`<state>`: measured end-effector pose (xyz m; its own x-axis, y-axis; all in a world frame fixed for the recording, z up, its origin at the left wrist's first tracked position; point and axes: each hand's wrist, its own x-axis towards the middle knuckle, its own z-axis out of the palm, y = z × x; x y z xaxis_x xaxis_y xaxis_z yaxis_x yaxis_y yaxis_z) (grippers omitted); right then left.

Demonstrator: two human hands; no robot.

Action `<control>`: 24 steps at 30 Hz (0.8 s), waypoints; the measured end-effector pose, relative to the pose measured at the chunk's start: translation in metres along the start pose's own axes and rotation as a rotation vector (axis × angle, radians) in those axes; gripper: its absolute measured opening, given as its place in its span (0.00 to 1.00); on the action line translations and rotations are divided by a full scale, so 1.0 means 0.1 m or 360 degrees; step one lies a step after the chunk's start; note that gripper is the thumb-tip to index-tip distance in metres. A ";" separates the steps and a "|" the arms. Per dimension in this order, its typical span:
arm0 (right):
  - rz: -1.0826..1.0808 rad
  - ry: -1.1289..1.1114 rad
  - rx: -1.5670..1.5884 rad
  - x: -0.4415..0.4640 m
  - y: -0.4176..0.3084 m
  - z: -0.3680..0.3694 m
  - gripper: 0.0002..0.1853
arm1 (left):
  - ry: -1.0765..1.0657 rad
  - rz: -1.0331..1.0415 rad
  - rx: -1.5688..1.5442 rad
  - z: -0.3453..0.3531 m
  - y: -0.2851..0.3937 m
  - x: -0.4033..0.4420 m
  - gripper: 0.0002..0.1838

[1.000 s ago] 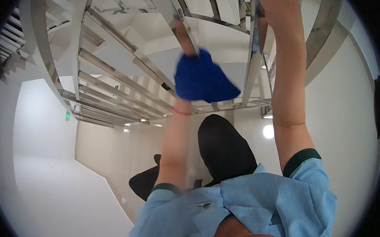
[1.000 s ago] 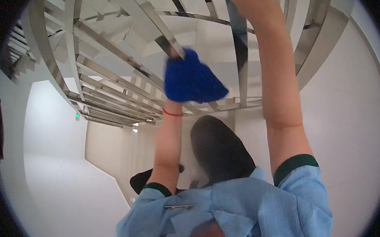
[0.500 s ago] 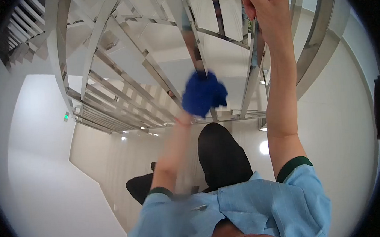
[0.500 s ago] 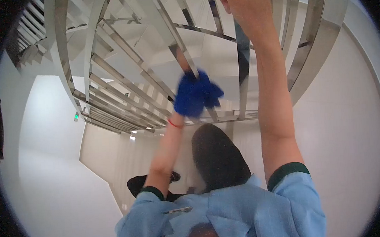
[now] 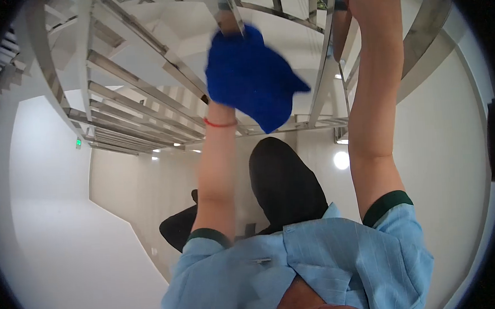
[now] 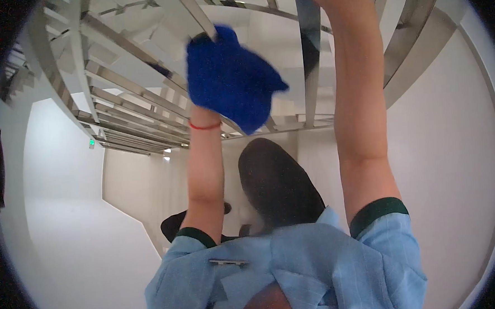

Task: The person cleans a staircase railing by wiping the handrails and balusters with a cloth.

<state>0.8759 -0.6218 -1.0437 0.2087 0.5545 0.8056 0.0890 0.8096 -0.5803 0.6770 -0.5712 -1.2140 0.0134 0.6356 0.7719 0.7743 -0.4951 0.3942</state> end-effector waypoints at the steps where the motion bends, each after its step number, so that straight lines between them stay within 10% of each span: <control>1: -0.0036 0.0003 0.0018 -0.01 0.06 0.04 0.13 | -0.0151 -0.0087 0.0092 0.23 -0.22 -0.32 0.13; 5: -0.0193 -0.0085 -0.0077 -0.02 0.27 0.08 0.16 | -0.1006 -0.0964 -0.0775 0.99 -0.71 -1.77 0.08; 8: -0.0222 -0.0099 -0.0083 -0.04 0.28 0.08 0.17 | -0.1393 -0.1252 -0.0080 1.24 -0.74 -2.22 0.13; 11: -0.0082 0.0009 -0.0041 -0.06 0.24 0.10 0.16 | -0.0865 -0.2000 -0.2887 1.09 -0.99 -2.52 0.10; 19: 0.0056 0.0156 0.0076 -0.03 -0.25 0.11 0.09 | -0.0988 -0.0806 -0.1940 -0.20 0.01 -0.24 0.09; 24: -0.0026 0.0068 0.0000 -0.03 -0.25 0.04 0.11 | 0.0148 0.0963 0.0227 -0.86 0.42 1.10 0.07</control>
<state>0.8694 -0.6432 -1.0315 0.2484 0.5324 0.8092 0.0928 0.8185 -0.5670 0.6566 -0.5727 -1.0695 0.4253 0.2102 0.8803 0.7238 -0.6630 -0.1914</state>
